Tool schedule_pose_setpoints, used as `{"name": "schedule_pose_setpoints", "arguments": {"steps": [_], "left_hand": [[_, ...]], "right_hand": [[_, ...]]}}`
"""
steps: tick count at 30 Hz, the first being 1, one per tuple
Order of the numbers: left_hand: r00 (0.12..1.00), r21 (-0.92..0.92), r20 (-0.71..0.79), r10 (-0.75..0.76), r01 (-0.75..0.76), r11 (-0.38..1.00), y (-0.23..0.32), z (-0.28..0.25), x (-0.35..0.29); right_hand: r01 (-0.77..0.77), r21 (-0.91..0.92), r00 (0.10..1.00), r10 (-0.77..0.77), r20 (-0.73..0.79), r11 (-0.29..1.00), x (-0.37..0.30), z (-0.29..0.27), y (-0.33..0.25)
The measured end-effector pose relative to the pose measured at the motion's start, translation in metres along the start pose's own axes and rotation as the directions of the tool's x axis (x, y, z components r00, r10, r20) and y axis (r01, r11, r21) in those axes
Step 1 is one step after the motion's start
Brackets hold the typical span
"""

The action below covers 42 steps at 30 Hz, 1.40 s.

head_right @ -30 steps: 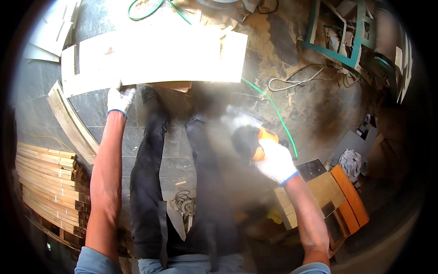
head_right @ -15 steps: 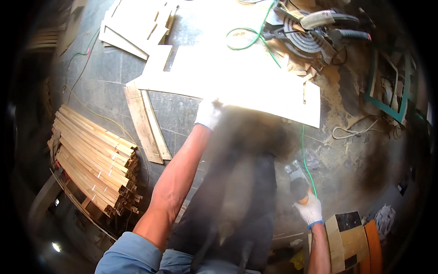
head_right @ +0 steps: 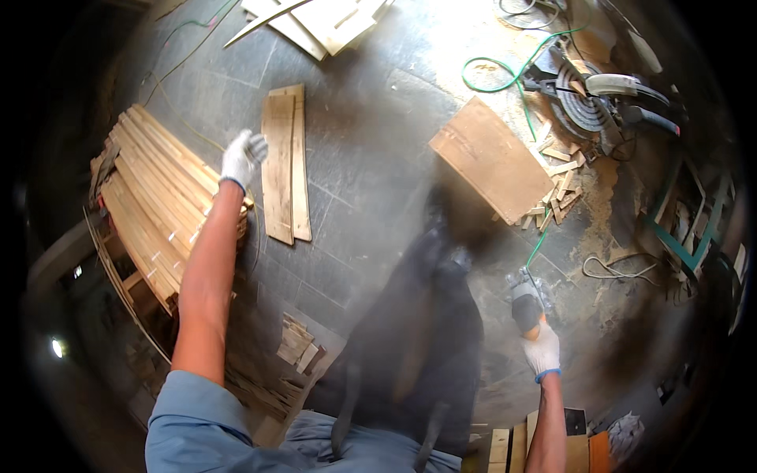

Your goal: The person uses a jigsaw to cut a rectangular piece of wood on the floor. They hold the wood steady with their left hand and foot, guide the jigsaw along the edge with their right hand, and then move the cut piece aside. This process is repeated with several other pieces of wood.

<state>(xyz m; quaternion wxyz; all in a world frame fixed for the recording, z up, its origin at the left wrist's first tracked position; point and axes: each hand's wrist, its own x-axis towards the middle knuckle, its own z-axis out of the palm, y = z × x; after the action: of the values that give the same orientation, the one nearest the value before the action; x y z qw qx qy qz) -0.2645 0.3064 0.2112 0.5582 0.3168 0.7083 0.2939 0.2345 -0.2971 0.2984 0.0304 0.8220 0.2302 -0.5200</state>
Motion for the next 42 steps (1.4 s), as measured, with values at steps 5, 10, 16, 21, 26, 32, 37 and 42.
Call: {"name": "schedule_pose_setpoints", "arguments": {"steps": [5,10,16,21,26,32,37,42], "left_hand": [[0.901,0.247,-0.134,-0.413,0.434,0.867,-0.176,-0.122,-0.157],[0.768,0.517,-0.177,-0.616,0.605,0.605,-0.257,-0.15,-0.275],[0.819,0.61,-0.095,-0.566,0.498,0.617,-0.314,-0.209,-0.254],[0.862,0.547,0.022,-0.506,0.414,0.728,-0.37,-0.275,-0.137],[0.939,0.859,0.34,-0.047,-0.29,0.421,-0.422,-0.35,0.035],[0.975,0.869,0.222,0.018,-0.207,0.449,-0.411,-0.426,0.186],[0.99,0.761,0.065,0.121,-0.128,0.636,-0.386,-0.409,0.239],[0.995,0.808,-0.009,0.1,-0.051,0.587,-0.408,-0.416,0.294]], "right_hand": [[0.048,0.124,0.997,-0.055,0.054,0.991,0.013,0.022,0.013],[-0.158,0.209,0.984,0.136,0.119,0.965,0.013,0.062,0.051],[-0.287,0.381,0.958,0.265,0.109,0.879,-0.035,0.12,0.006],[-0.221,0.269,0.975,0.211,0.065,0.938,-0.074,0.182,0.014],[-0.293,0.208,0.956,0.283,0.075,0.933,-0.087,0.274,-0.062],[-0.345,0.192,0.937,0.323,0.137,0.919,-0.071,0.385,-0.171],[-0.388,0.187,0.92,0.368,0.132,0.903,-0.073,0.43,-0.223],[-0.411,0.159,0.91,0.394,0.128,0.897,-0.063,0.448,-0.248]]}}
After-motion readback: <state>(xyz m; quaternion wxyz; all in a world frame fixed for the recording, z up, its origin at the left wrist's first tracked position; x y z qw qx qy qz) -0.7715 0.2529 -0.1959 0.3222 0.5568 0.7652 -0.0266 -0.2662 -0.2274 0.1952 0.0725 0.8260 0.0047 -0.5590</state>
